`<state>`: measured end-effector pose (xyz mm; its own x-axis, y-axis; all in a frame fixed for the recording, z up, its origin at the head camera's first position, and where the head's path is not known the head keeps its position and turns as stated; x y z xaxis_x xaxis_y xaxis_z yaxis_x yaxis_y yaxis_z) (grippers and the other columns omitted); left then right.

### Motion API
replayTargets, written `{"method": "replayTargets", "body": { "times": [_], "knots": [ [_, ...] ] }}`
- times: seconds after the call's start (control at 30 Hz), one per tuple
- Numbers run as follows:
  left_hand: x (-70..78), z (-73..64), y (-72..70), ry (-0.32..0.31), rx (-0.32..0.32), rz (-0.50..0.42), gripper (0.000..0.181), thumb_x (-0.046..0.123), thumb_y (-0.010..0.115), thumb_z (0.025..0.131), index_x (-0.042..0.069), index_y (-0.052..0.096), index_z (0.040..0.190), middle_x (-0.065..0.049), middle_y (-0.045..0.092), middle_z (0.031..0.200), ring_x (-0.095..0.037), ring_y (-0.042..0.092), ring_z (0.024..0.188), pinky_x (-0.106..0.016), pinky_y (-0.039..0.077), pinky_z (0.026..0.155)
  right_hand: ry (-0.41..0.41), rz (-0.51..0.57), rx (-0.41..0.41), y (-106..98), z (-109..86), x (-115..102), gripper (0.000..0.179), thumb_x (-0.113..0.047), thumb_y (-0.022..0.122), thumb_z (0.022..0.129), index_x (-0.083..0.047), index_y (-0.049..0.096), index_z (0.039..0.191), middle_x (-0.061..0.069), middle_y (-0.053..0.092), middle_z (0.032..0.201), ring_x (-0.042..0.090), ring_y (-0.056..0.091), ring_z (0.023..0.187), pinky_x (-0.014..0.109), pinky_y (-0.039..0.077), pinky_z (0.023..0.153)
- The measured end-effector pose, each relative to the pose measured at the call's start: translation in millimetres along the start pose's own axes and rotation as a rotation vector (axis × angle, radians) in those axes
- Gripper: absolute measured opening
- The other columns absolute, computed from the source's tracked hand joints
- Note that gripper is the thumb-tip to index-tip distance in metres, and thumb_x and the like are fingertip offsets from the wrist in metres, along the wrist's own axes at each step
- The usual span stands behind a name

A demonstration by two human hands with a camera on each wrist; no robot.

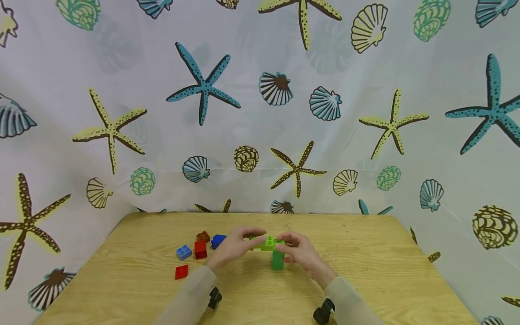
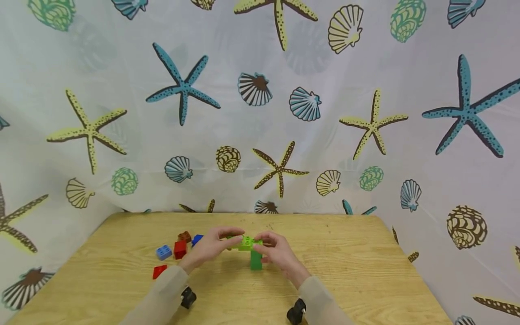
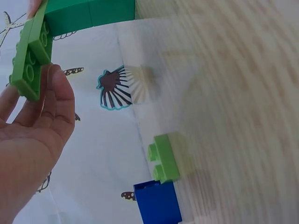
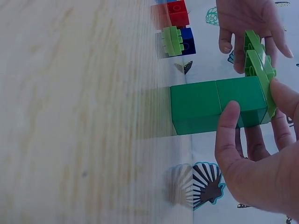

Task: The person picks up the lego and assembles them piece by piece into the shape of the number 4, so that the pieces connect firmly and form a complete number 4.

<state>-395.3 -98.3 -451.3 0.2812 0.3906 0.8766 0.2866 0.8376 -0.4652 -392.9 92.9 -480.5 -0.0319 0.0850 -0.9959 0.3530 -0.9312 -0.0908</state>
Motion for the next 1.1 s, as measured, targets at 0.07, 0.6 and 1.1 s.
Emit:
{"method": "replayTargets", "body": {
  "times": [0.07, 0.6, 1.1],
  "knots": [
    [-0.2, -2.6, -5.9, -0.003, 0.030, 0.006, 0.039, 0.044, 0.060, 0.096, 0.021, 0.065, 0.126, -0.003, 0.064, 0.127, -0.022, 0.059, 0.108, -0.045, 0.053, 0.086, 0.000, -0.002, -0.001, 1.3, 0.1, 0.1, 0.032, -0.026, 0.069, 0.092, -0.007, 0.062, 0.117, 0.009, 0.062, 0.119, 0.015, 0.062, 0.094, 0.036, 0.057, 0.077],
    [-9.3, -19.0, -36.6, -0.024, 0.158, 0.055, 0.027, 0.038, 0.058, 0.098, 0.022, 0.070, 0.117, -0.005, 0.069, 0.113, -0.021, 0.063, 0.099, -0.036, 0.054, 0.081, 0.004, 0.024, 0.008, 2.3, -0.7, 0.2, 0.033, -0.024, 0.070, 0.092, -0.007, 0.062, 0.119, 0.008, 0.060, 0.119, 0.015, 0.061, 0.093, 0.041, 0.057, 0.080],
    [-29.2, -45.8, -59.2, -0.024, 0.089, 0.040, 0.029, 0.032, 0.059, 0.099, 0.012, 0.068, 0.119, -0.016, 0.068, 0.111, -0.029, 0.064, 0.087, -0.041, 0.054, 0.069, 0.012, 0.012, -0.001, -0.7, -1.0, 0.1, 0.034, -0.026, 0.070, 0.092, -0.007, 0.062, 0.120, 0.008, 0.059, 0.120, 0.015, 0.061, 0.095, 0.041, 0.056, 0.081]
  ]
}}
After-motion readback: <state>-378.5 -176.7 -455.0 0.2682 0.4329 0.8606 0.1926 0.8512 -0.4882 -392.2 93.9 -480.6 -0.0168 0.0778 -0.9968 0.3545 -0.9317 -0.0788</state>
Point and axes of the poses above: each hand's wrist, its own z-axis towards the middle knuckle, its own y-axis out of the palm, x = y × z, the point moved 6 cm from there along z, towards the middle knuckle
